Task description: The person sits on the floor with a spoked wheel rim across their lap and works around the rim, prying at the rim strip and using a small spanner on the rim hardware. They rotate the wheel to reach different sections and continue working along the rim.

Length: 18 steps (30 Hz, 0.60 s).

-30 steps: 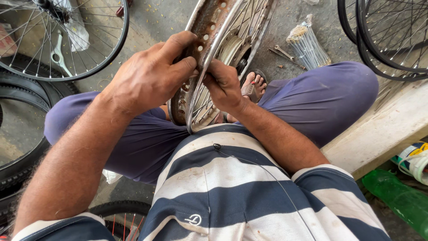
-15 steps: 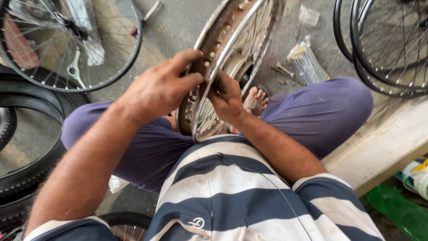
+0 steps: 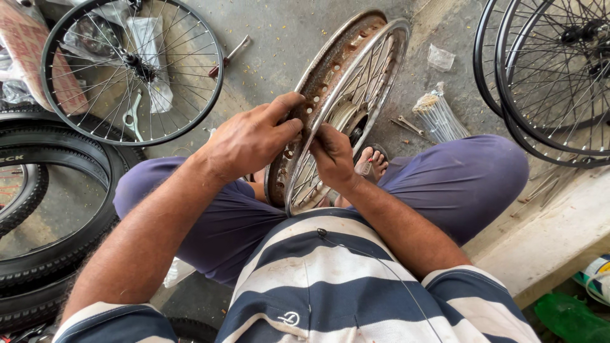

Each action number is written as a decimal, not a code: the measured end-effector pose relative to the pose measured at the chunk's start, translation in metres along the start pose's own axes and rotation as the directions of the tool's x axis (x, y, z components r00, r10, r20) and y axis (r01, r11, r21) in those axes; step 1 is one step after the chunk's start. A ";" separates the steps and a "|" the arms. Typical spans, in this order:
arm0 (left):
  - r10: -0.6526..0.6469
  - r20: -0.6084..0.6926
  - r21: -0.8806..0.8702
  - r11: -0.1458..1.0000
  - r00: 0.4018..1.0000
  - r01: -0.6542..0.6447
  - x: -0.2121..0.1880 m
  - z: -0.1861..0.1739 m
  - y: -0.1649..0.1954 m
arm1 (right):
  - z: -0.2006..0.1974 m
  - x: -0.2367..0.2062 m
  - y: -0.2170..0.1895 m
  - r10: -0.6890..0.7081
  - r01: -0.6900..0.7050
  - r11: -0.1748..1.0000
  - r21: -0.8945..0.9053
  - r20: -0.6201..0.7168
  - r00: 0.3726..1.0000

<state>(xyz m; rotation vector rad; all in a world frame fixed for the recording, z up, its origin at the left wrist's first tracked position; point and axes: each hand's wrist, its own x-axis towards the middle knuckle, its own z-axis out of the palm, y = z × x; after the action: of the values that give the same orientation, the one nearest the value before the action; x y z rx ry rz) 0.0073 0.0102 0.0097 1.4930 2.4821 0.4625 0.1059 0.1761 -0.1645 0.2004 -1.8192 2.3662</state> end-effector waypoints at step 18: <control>-0.008 0.082 0.137 0.991 0.997 -0.004 0.004 0.014 -0.001 | -0.003 -0.002 -0.004 -0.001 -0.001 1.000 -0.030 -0.063 0.998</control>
<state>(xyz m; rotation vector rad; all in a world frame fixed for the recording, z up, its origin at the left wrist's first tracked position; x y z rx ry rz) 0.0087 0.0156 -0.0034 1.5261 2.4950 0.2279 0.1089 0.1797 -0.1614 0.1208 -1.8239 2.3164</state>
